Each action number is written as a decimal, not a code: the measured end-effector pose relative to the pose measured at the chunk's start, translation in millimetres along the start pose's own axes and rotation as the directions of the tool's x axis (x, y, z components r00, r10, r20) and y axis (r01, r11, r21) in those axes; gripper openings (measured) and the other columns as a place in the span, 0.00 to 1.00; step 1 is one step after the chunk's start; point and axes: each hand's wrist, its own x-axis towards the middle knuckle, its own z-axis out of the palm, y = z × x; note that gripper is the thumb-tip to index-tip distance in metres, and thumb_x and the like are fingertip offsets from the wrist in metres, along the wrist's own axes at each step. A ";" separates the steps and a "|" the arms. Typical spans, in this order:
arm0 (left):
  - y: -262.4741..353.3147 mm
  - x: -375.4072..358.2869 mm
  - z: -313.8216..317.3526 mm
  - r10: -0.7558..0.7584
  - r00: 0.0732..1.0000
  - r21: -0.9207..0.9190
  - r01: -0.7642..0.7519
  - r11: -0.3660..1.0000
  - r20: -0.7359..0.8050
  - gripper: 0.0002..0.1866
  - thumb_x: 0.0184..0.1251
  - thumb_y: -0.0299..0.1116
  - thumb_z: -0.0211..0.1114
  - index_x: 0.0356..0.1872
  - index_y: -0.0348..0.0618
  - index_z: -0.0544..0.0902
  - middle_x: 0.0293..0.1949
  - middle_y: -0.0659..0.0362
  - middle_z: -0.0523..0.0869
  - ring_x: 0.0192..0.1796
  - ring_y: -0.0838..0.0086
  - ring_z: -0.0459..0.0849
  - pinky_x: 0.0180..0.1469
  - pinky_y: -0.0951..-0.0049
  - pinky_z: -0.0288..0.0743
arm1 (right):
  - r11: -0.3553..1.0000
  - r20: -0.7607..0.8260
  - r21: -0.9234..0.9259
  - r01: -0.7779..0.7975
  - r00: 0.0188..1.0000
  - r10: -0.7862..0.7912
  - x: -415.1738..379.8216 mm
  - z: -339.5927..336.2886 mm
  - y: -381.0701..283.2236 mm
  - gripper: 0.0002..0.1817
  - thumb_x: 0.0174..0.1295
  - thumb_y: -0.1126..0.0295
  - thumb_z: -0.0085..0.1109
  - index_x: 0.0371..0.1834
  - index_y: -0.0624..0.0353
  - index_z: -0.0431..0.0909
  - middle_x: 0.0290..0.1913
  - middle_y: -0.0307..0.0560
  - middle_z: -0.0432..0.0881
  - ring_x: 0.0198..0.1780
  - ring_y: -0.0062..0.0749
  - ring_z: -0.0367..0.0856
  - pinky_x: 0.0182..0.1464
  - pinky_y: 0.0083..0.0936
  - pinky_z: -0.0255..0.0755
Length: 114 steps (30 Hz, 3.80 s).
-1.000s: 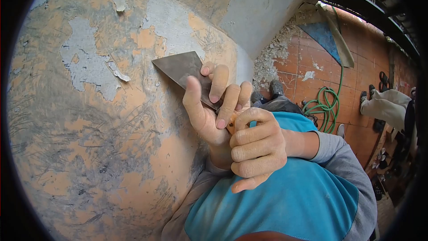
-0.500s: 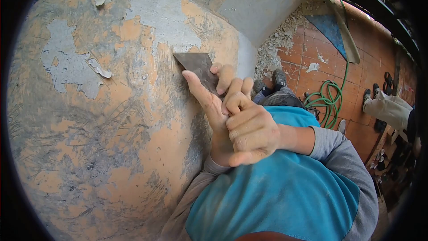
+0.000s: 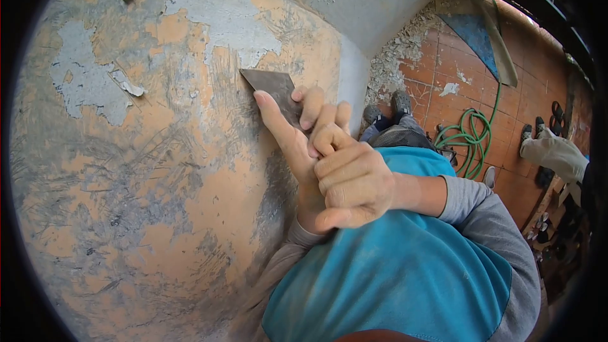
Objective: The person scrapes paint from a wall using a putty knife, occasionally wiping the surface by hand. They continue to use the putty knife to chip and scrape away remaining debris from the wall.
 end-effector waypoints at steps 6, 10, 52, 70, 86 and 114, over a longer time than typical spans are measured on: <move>11.0 9.7 -49.8 -0.114 0.960 -0.456 0.224 0.862 0.256 0.54 0.71 0.64 0.54 0.83 0.37 0.40 0.42 0.56 0.62 0.42 0.71 0.63 0.54 0.58 0.59 | 1.000 -0.031 0.009 0.017 0.999 -0.016 -3.7 9.1 -6.0 0.24 0.64 0.64 0.73 0.14 0.53 0.69 0.14 0.38 0.65 0.19 0.33 0.61 0.40 0.34 0.55; 17.1 -5.1 -29.3 -0.262 0.965 -0.273 0.249 0.929 -0.012 0.40 0.72 0.66 0.55 0.64 0.42 0.53 0.33 0.62 0.61 0.31 0.76 0.58 0.44 0.69 0.60 | 0.999 -0.145 -0.009 0.038 0.989 -0.039 -6.7 25.8 6.4 0.30 0.68 0.60 0.68 0.11 0.52 0.62 0.14 0.36 0.60 0.17 0.32 0.56 0.40 0.36 0.56; 37.8 -0.5 -14.4 -0.287 0.949 -0.301 0.315 0.900 0.134 0.33 0.73 0.70 0.56 0.50 0.45 0.68 0.26 0.68 0.62 0.24 0.81 0.58 0.41 0.78 0.64 | 0.978 -0.111 0.023 0.206 0.973 -0.202 0.6 26.1 19.3 0.28 0.64 0.65 0.73 0.12 0.52 0.63 0.15 0.36 0.58 0.17 0.31 0.56 0.36 0.33 0.51; 10.9 -4.8 -23.1 0.416 0.761 0.247 -0.584 0.774 0.497 0.50 0.77 0.62 0.47 0.78 0.22 0.47 0.43 0.53 0.71 0.40 0.71 0.61 0.61 0.57 0.58 | 0.975 -0.142 -0.100 0.199 0.967 -0.212 -3.7 55.2 3.3 0.24 0.63 0.73 0.69 0.12 0.55 0.66 0.14 0.39 0.61 0.17 0.31 0.57 0.36 0.31 0.52; 9.4 16.6 -2.2 -0.008 0.984 0.494 -0.083 0.865 0.178 0.14 0.77 0.40 0.50 0.28 0.49 0.64 0.24 0.68 0.57 0.30 0.78 0.60 0.34 0.76 0.59 | 0.975 -0.322 -0.160 -0.155 0.942 0.097 0.8 24.5 28.7 0.21 0.72 0.73 0.57 0.17 0.64 0.74 0.16 0.39 0.71 0.24 0.19 0.60 0.30 0.20 0.60; 14.2 10.7 12.0 0.152 0.982 0.683 -0.185 0.706 0.108 0.12 0.79 0.27 0.56 0.55 0.32 0.81 0.50 0.52 0.87 0.53 0.74 0.82 0.59 0.75 0.72 | 0.920 0.082 -0.172 -0.351 0.926 0.369 83.1 -92.5 7.8 0.11 0.78 0.73 0.52 0.57 0.65 0.73 0.32 0.40 0.75 0.30 0.21 0.71 0.33 0.22 0.68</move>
